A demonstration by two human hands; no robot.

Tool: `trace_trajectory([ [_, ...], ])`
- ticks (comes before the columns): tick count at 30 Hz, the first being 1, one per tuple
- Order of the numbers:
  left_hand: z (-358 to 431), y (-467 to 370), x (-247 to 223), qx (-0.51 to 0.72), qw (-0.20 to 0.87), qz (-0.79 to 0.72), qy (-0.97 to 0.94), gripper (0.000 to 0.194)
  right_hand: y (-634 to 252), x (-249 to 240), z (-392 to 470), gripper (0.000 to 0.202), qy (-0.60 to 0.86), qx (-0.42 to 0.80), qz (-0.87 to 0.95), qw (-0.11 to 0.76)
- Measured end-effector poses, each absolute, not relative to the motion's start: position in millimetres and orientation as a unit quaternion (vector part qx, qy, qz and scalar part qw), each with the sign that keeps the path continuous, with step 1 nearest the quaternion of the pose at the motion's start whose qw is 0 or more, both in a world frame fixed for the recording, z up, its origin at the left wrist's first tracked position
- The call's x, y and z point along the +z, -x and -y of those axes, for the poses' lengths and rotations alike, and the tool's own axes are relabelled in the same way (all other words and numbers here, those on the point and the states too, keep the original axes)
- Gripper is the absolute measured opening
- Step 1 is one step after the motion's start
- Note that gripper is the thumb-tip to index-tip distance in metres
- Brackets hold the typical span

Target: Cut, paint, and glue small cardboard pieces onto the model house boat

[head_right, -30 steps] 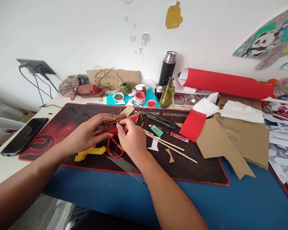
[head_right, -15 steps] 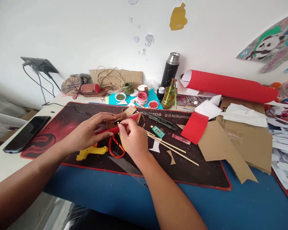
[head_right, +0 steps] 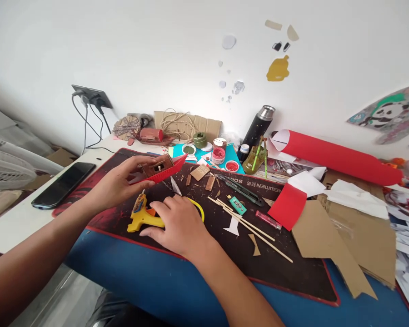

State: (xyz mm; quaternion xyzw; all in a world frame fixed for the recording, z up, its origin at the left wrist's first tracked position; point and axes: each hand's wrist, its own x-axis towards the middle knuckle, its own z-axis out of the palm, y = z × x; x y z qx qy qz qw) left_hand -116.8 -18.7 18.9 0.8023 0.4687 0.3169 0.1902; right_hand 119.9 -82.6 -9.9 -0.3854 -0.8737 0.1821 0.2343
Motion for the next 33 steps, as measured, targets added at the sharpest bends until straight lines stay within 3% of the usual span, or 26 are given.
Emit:
trace_trajectory([
  [5, 18, 124, 21, 0.334, 0.207, -0.453, -0.8, 0.048, -102, -7, 84, 0.06, 0.399, 0.119, 0.904, 0.101],
  [13, 18, 137, 21, 0.353, 0.201, -0.448, -0.796, 0.047, -77, -14, 76, 0.03, 0.396, 0.117, 0.907, 0.083],
  [17, 17, 148, 25, 0.363, 0.192, -0.46, -0.787, 0.05, -82, -19, 77, 0.024, 0.431, 0.194, 0.867, 0.159],
  [21, 11, 158, 30, 0.389, 0.184, -0.475, -0.768, 0.052, -98, -11, 73, 0.022, 0.483, 0.394, 0.719, 0.307],
  [24, 5, 157, 32, 0.398, 0.181, -0.489, -0.755, 0.051, -114, -6, 65, 0.032, 0.464, 0.55, 0.569, 0.398],
  [27, -2, 148, 31, 0.409, 0.174, -0.485, -0.753, 0.051, -128, -6, 58, 0.044, 0.428, 0.62, 0.429, 0.498],
  [33, -10, 127, 22, 0.401, 0.13, -0.465, -0.779, 0.046, -135, -2, 52, 0.05, 0.347, 0.695, 0.322, 0.541],
])
